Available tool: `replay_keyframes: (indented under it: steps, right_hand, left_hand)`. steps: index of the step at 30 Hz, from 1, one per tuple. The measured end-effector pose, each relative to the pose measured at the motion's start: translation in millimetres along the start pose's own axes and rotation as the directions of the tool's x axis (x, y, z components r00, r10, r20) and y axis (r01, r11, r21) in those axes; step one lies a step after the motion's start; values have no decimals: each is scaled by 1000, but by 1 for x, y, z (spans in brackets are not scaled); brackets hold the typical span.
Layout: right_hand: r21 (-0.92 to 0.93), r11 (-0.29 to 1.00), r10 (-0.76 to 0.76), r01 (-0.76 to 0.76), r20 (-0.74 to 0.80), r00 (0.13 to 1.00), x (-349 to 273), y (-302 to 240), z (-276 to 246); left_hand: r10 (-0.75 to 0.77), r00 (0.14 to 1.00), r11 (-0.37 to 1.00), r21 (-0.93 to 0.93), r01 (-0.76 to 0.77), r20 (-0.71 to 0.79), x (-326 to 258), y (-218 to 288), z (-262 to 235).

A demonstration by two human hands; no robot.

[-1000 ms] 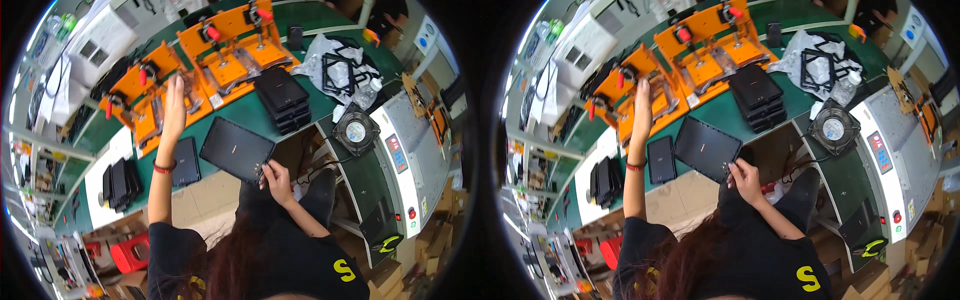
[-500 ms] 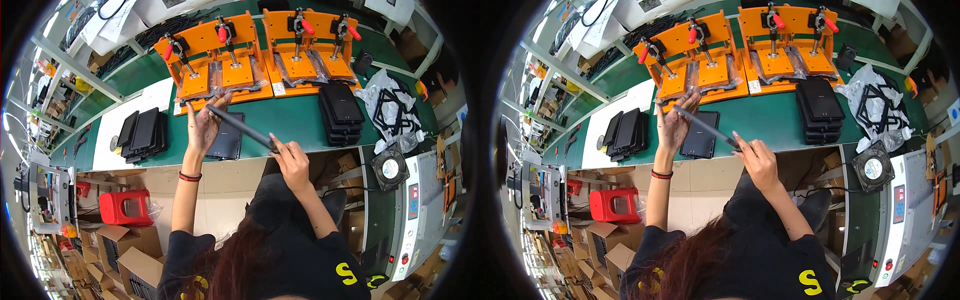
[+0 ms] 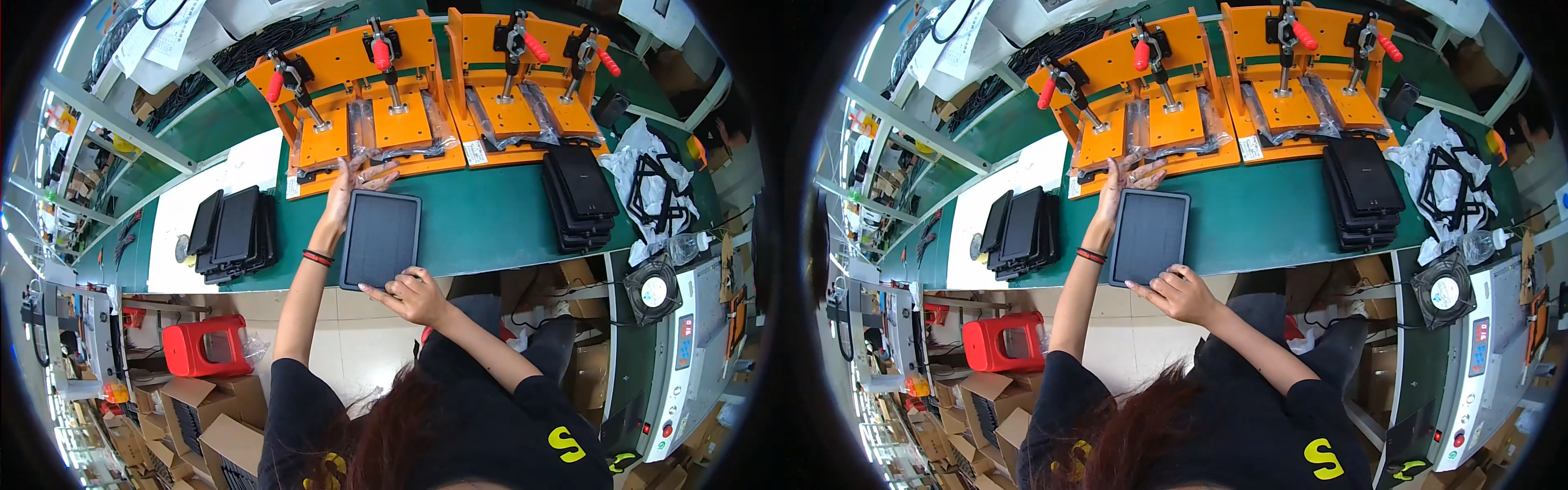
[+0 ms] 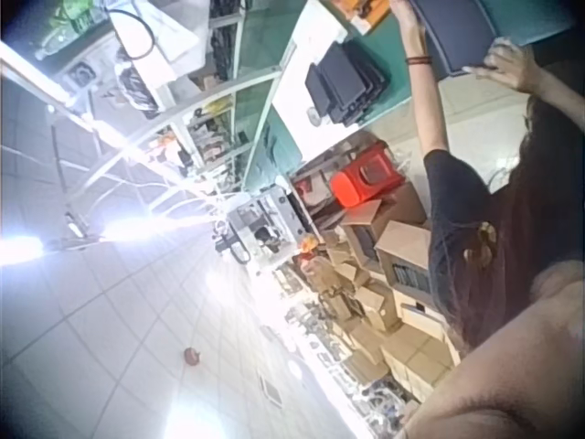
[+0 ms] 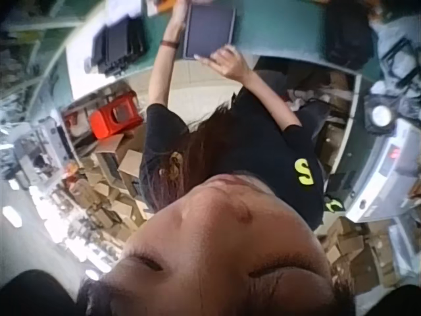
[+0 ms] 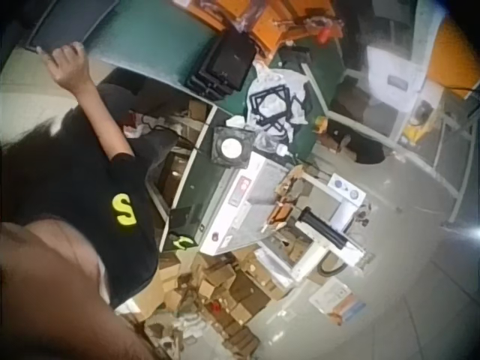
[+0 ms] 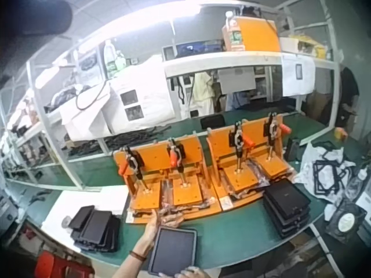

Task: The person assembles electronic devices by placing black rectangular units into orange jigs, operating a press, and stacking finished units. They handle frames and plastic bags, placing items into a cardboard box. The workflow repeats with multiple units.

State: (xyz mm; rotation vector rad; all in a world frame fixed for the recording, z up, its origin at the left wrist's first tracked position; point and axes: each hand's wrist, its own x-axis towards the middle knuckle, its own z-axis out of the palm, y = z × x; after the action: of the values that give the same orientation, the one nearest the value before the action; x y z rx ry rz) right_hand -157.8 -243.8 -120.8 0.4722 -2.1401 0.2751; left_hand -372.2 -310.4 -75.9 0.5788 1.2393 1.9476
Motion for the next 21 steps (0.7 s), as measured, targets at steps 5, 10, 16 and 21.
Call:
replay_keyframes:
  steps: [5, 10, 16, 21]
  right_hand:
    - [23, 997, 68, -69, 61, 996, -13, -3, 29]
    - [59, 994, 86, -96, 149, 985, -15, 0, 35]
    - [139, 973, 154, -184, 202, 967, -2, 0, 33]
    - [270, 904, 251, -332, 295, 922, 11, 0, 14]
  left_hand:
    - [71, 996, 967, 243, -83, 60, 13, -6, -13]
    - [257, 964, 906, 329, -266, 73, 9, -15, -21]
    - [507, 861, 768, 476, -428, -44, -8, -33, -41]
    - [413, 905, 839, 432, -332, -106, -58, -23, -29]
